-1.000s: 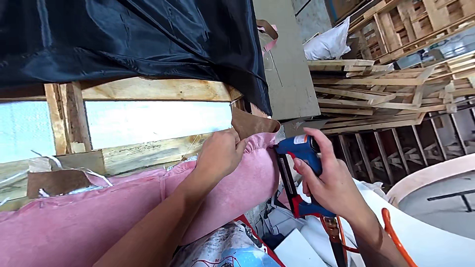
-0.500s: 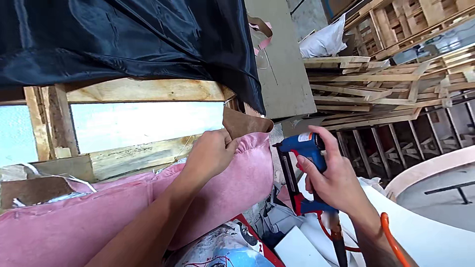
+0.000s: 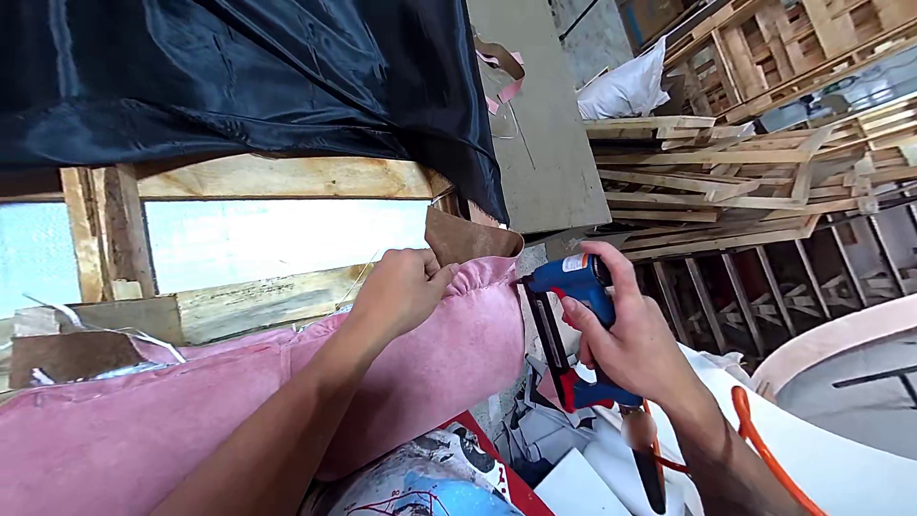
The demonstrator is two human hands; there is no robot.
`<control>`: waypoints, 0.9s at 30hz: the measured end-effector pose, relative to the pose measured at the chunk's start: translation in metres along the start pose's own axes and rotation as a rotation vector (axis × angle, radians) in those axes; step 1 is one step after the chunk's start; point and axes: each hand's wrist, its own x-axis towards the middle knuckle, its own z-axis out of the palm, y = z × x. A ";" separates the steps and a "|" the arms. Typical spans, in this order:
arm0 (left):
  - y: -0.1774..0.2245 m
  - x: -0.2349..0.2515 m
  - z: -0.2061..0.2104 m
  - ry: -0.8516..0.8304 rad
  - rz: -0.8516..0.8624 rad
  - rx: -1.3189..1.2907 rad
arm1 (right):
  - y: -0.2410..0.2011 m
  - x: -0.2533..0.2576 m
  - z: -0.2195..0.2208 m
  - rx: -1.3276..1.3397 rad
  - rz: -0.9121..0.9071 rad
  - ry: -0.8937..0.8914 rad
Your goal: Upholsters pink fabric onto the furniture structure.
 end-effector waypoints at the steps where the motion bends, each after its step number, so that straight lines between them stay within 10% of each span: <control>1: -0.001 0.000 0.000 -0.002 -0.005 -0.008 | 0.001 -0.002 -0.001 0.015 0.013 0.010; 11: 0.003 0.002 -0.003 0.021 0.007 0.020 | 0.006 0.013 -0.004 0.011 0.043 0.008; 16: -0.001 -0.019 0.000 0.358 0.254 0.045 | 0.042 0.034 -0.016 -0.101 -0.007 0.203; 22: 0.002 -0.182 -0.050 0.721 0.519 -0.360 | 0.120 0.111 -0.005 -0.444 -0.173 0.136; 27: 0.010 -0.368 -0.115 1.269 0.674 -0.105 | 0.170 0.204 0.028 -0.661 -0.327 0.003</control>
